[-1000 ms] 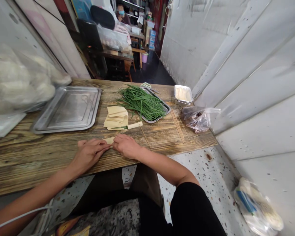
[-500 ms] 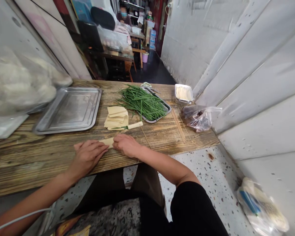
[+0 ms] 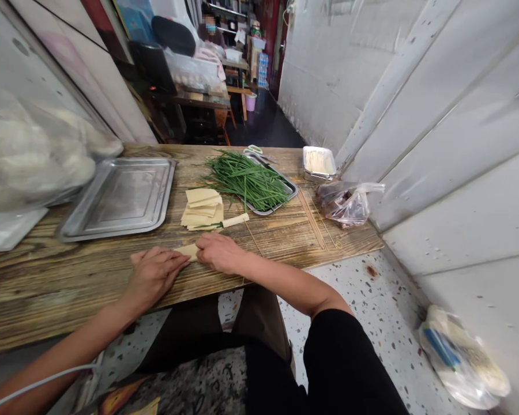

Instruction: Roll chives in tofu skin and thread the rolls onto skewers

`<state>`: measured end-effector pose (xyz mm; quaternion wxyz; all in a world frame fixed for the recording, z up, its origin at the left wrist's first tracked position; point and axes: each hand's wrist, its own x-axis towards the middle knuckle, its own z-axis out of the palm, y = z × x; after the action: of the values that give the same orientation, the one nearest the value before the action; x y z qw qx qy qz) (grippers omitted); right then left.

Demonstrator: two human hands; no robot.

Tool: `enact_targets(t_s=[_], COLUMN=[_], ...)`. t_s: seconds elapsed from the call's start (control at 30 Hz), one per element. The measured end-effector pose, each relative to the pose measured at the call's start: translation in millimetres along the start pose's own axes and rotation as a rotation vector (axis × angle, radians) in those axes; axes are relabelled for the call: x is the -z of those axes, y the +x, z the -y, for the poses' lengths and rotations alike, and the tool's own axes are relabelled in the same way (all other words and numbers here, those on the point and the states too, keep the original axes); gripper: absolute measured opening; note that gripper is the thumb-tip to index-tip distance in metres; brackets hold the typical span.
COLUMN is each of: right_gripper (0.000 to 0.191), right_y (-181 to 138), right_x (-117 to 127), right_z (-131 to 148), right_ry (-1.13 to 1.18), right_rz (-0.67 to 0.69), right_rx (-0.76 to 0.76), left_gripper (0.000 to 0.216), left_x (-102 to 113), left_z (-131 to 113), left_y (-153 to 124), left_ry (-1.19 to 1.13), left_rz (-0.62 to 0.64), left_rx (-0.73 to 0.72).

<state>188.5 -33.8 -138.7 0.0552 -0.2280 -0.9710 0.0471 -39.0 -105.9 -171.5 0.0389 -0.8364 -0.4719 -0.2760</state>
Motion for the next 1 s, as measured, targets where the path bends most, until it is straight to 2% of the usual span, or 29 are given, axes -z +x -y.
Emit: enact_targets(t_s=[0.2, 0.33, 0.53, 0.73, 0.87, 1.0], right_gripper=[0.027, 0.024, 0.032, 0.03, 0.03, 0.029], right_y=[-2.0, -0.4, 6.4, 10.2, 11.2, 11.7], right_x=[-3.2, -2.1, 2.0, -2.1, -3.9, -1.8], right_z=[3.0, 1.5, -7.5, -12.2, -13.9, -15.0], right_ry=[-0.053, -0.08, 0.062, 0.177, 0.205, 0.207], right_rz=[-0.062, -0.042, 0.004, 0.012, 0.001, -0.01], right_rx=[0.019, 0.071, 0.104, 0.069, 0.072, 0.089], left_gripper=[0.04, 0.039, 0.033, 0.033, 0.026, 0.026], left_x=[1.1, 1.7, -2.8, -2.5, 3.8, 7.5], left_z=[2.5, 1.1, 6.1, 6.8, 7.0, 12.6], left_y=[2.0, 1.4, -4.1, -9.6, -12.5, -14.2], left_ry=[-0.019, -0.024, -0.107, -0.176, -0.143, -0.093], left_rz=[0.014, 0.015, -0.02, -0.044, -0.073, -0.021], left_rx=[0.019, 0.07, 0.093, 0.156, 0.072, -0.05])
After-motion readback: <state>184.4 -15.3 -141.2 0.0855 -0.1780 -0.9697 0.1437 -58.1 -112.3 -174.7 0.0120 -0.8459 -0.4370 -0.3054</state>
